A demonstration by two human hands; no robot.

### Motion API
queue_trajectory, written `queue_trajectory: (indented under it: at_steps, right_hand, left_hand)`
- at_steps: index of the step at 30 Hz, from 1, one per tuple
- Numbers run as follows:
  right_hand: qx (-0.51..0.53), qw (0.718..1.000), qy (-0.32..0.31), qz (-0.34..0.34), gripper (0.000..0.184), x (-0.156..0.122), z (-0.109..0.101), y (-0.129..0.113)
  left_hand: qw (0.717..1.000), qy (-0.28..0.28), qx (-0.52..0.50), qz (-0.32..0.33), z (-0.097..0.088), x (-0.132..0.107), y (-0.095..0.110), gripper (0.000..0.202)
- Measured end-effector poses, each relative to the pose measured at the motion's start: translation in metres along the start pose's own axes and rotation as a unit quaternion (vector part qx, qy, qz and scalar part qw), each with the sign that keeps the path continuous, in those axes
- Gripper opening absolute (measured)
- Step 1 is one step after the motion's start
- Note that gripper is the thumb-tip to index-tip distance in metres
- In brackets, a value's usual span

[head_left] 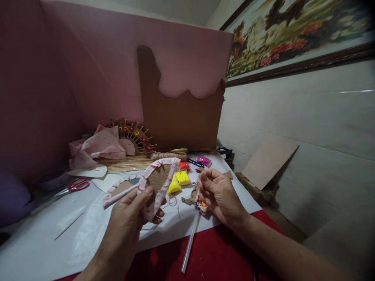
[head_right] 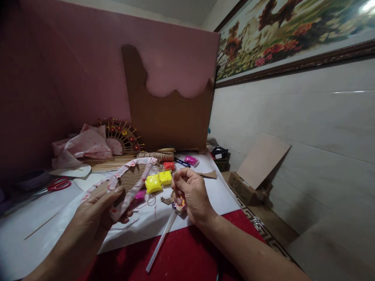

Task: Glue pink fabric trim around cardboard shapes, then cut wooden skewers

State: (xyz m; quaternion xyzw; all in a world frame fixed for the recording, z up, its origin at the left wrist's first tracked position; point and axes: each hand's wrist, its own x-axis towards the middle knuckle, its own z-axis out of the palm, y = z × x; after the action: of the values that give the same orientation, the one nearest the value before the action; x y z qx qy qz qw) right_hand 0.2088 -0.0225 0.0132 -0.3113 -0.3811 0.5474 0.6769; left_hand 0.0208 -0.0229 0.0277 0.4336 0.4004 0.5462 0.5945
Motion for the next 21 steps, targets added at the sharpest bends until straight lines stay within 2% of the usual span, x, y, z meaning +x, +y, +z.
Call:
queue_trajectory:
  at_steps: [5,11,17,21]
  right_hand:
    - [-0.034,0.998,-0.054,0.023,0.032,-0.004,0.000,0.001]
    - [-0.078,0.995,-0.063,0.021,0.039,-0.003,0.000,0.007]
    - [-0.171,0.983,-0.064,-0.003,0.028,-0.003,0.002,0.011]
    - [-0.155,0.985,-0.075,-0.007,0.021,-0.004,0.000,0.011]
  left_hand:
    - [1.000,-0.002,0.001,-0.017,0.005,-0.003,-0.002,0.019]
    - [1.000,-0.013,-0.009,-0.021,0.002,-0.003,-0.004,0.019]
    - [0.999,0.003,-0.021,-0.027,-0.002,0.001,-0.004,0.018]
    - [0.999,0.026,-0.024,-0.031,-0.002,0.003,-0.003,0.021]
